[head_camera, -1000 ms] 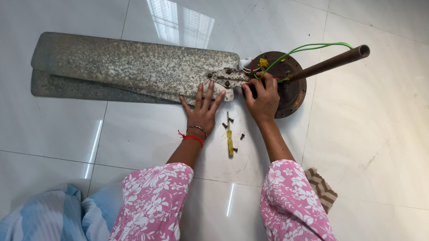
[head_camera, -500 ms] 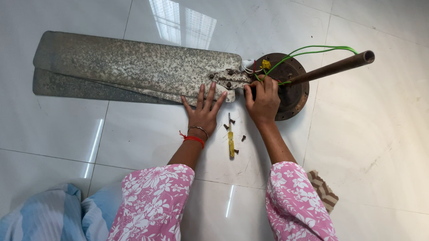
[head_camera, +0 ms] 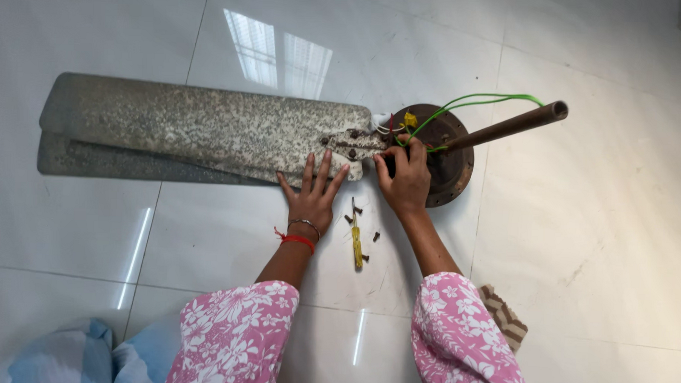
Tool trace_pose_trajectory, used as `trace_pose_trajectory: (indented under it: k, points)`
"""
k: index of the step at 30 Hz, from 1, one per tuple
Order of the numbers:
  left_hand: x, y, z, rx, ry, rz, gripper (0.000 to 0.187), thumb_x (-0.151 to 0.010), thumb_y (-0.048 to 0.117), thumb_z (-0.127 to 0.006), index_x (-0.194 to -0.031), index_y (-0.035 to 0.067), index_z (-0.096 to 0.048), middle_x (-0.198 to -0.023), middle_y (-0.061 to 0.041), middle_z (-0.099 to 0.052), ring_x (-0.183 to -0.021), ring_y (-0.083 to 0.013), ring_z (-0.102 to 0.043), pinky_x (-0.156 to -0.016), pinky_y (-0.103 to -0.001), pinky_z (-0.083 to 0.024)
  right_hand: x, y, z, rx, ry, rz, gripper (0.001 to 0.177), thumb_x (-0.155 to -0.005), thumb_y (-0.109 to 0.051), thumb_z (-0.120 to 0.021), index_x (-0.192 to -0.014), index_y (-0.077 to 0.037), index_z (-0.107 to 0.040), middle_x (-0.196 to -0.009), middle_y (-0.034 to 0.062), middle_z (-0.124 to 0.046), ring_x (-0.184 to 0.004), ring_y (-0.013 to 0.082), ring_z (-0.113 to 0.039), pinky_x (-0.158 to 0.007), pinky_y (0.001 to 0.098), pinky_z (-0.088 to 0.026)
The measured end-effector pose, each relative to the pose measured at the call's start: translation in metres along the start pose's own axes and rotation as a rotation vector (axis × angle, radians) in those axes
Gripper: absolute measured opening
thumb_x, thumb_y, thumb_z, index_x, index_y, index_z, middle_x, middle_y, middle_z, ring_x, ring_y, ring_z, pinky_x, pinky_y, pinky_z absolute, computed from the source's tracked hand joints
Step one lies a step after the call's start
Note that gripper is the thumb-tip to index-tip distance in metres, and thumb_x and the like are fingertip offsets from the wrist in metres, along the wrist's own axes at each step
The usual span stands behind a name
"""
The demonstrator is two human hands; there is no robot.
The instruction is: The person uses a screwdriver to remove screws from the ceiling fan blades while sitting on the floor. The fan is disassembled on the tiled floor, and the person handles the blades and central hub to detach components.
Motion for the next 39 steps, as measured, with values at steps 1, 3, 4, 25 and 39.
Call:
trace_pose_trajectory:
  k: [1,3,4,25,39]
  points:
    - [-0.002,0.000,0.002,-0.001,0.017,-0.003,0.095,-0.088,-0.011,-0.047,-0.160,0.048,-0.027,-0.173,0.005,-0.007,-0.159,-0.0232,-0.002,-0.111,-0.085,-0.005,-0.003,0.001,0.000,0.002,0.004,-0.016,0.022,-0.090,-0.021,-0.082,-0.096,-0.008,-0.067,-0.124,0.0095,-0.057,-0.114,0.0300,-0.062,-0.083,0.0399,-0.056]
    - [-0.001,-0.004,0.002,-0.010,0.017,-0.003,0.096,-0.087,-0.011,-0.047,-0.160,0.049,-0.027,-0.173,0.006,-0.007,-0.159,-0.0227,-0.002,-0.111,-0.085,-0.005,-0.003,-0.002,0.000,-0.007,-0.017,-0.004,0.020,-0.091,-0.021,-0.081,-0.098,-0.007,-0.067,-0.123,0.0089,-0.057,-0.114,0.0300,-0.062,-0.084,0.0411,-0.056]
    - [0.000,-0.003,-0.001,-0.014,0.001,-0.004,0.097,-0.087,-0.012,-0.046,-0.159,0.049,-0.027,-0.173,0.005,-0.007,-0.159,-0.0227,-0.002,-0.111,-0.085,-0.005,-0.002,-0.002,0.000,-0.012,-0.036,0.000,0.020,-0.091,-0.020,-0.080,-0.098,-0.007,-0.067,-0.123,0.0086,-0.057,-0.114,0.0299,-0.061,-0.085,0.0417,-0.055]
    - [-0.002,-0.004,0.001,-0.015,-0.062,0.015,0.088,-0.090,-0.003,-0.047,-0.158,0.049,-0.027,-0.172,0.006,-0.006,-0.158,-0.0225,-0.002,-0.112,-0.083,-0.004,0.001,0.002,-0.001,-0.013,0.012,-0.021,0.016,-0.091,-0.016,-0.078,-0.099,-0.006,-0.071,-0.121,0.0068,-0.059,-0.108,0.0269,-0.063,-0.081,0.0384,-0.056]
    - [-0.002,-0.004,-0.001,-0.017,-0.021,0.004,0.086,-0.090,-0.002,-0.047,-0.157,0.049,-0.029,-0.172,0.007,-0.009,-0.158,-0.0211,-0.003,-0.112,-0.084,-0.005,-0.007,0.003,0.003,-0.014,0.001,-0.060,0.020,-0.087,-0.021,-0.082,-0.097,-0.008,-0.071,-0.115,0.0077,-0.061,-0.107,0.0267,-0.064,-0.083,0.0379,-0.057]
Point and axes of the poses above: each hand's wrist, its own x-axis away from the middle knuckle, its own z-axis out of the back of the hand, y = z × x, the point moved 7 cm from there along -x, towards the middle knuckle
